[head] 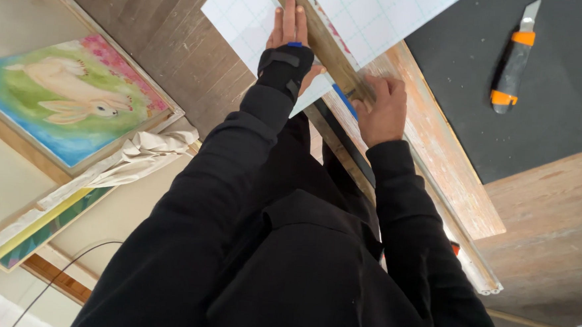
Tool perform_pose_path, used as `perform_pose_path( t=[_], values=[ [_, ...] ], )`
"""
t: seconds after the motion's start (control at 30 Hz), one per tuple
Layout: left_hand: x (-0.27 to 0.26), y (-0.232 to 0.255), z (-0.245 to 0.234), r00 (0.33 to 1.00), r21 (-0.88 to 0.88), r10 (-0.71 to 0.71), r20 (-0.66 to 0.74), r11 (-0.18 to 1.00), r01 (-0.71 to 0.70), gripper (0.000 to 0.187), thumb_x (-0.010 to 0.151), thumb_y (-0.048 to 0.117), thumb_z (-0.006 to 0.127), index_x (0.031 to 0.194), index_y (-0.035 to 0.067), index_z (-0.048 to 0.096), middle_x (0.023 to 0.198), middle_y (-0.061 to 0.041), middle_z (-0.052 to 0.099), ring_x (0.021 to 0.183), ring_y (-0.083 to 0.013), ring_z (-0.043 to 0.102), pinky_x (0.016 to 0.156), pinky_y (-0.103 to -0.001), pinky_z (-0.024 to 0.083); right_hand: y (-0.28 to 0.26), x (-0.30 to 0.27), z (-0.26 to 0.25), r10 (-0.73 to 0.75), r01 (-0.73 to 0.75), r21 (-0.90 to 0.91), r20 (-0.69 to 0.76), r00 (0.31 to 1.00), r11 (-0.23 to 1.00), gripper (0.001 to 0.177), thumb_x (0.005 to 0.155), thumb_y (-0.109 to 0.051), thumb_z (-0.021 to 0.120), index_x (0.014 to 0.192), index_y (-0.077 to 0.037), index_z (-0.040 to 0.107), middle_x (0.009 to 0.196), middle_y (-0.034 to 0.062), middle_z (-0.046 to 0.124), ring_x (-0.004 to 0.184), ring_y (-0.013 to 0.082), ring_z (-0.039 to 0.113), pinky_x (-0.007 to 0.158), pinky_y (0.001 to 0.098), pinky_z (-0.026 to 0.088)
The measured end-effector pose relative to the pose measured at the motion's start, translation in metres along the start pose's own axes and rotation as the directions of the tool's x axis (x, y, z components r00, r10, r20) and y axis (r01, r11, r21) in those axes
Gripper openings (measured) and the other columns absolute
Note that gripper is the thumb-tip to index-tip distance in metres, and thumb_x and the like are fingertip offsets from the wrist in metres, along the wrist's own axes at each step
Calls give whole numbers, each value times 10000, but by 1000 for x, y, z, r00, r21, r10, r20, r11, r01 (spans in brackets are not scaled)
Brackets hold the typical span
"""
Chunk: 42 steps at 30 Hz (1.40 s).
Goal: The person measures and cuts a piece of grid paper and then places it into a wooden picture frame.
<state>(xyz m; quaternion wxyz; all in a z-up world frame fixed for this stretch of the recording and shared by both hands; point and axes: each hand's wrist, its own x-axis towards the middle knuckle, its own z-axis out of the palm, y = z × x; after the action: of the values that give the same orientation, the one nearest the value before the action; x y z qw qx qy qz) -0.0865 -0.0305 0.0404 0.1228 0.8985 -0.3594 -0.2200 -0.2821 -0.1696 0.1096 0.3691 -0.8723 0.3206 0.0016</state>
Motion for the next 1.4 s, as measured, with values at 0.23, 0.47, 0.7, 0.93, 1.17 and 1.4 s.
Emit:
perform_pose_path(
  t=[0.23,0.47,0.7,0.93,1.17,1.4],
  values=[
    [12,-24,-9,1000,20,-4,-29,1000,5,1251,774,507,917,1633,119,95,1660,-218,-73,1522,-486,142,1179,-546,329,1,4,2,-30,30,0,6,1000,1000,565,759,-82,881,1276,-84,654,1235,188,548,1164,387,562,1010,462,490],
    [41,-56,-32,992,-100,-44,-118,994,32,1246,793,494,945,1647,99,128,1688,-206,21,1570,-436,142,1234,-520,291,-5,2,1,20,-19,-12,49,999,1000,552,799,-49,864,1302,-72,640,1257,198,524,1169,382,560,1004,446,503],
    [64,-42,-46,984,-153,-175,-37,974,167,1402,673,585,947,1552,-118,112,1644,-312,43,1568,-400,104,1271,-515,188,29,5,-1,-10,10,4,52,999,1000,434,852,-65,860,1244,-72,675,1241,165,590,1174,356,600,1020,429,517],
    [87,-8,-58,898,-13,-401,181,912,409,1504,560,589,954,1551,-109,64,1647,-308,-68,1577,-414,8,1286,-484,132,138,19,-102,-183,64,-384,-282,942,921,487,861,-5,828,1305,3,628,1323,168,586,1306,377,551,1112,495,451],
    [91,2,-64,845,50,-487,222,871,489,1670,417,559,1017,1579,-96,11,1654,-325,-129,1592,-438,-39,1315,-455,103,184,36,-139,55,-185,-487,-269,962,853,476,891,-94,809,1270,80,579,1292,225,470,1204,410,536,971,513,485],
    [92,-4,-75,853,18,-457,252,884,468,1741,378,622,1004,1567,-98,-46,1652,-329,-162,1593,-433,-70,1318,-460,77,200,48,-144,308,-282,123,-361,880,951,339,926,-80,591,1251,11,573,1050,132,678,860,232,639,744,379,528]
  ],
)
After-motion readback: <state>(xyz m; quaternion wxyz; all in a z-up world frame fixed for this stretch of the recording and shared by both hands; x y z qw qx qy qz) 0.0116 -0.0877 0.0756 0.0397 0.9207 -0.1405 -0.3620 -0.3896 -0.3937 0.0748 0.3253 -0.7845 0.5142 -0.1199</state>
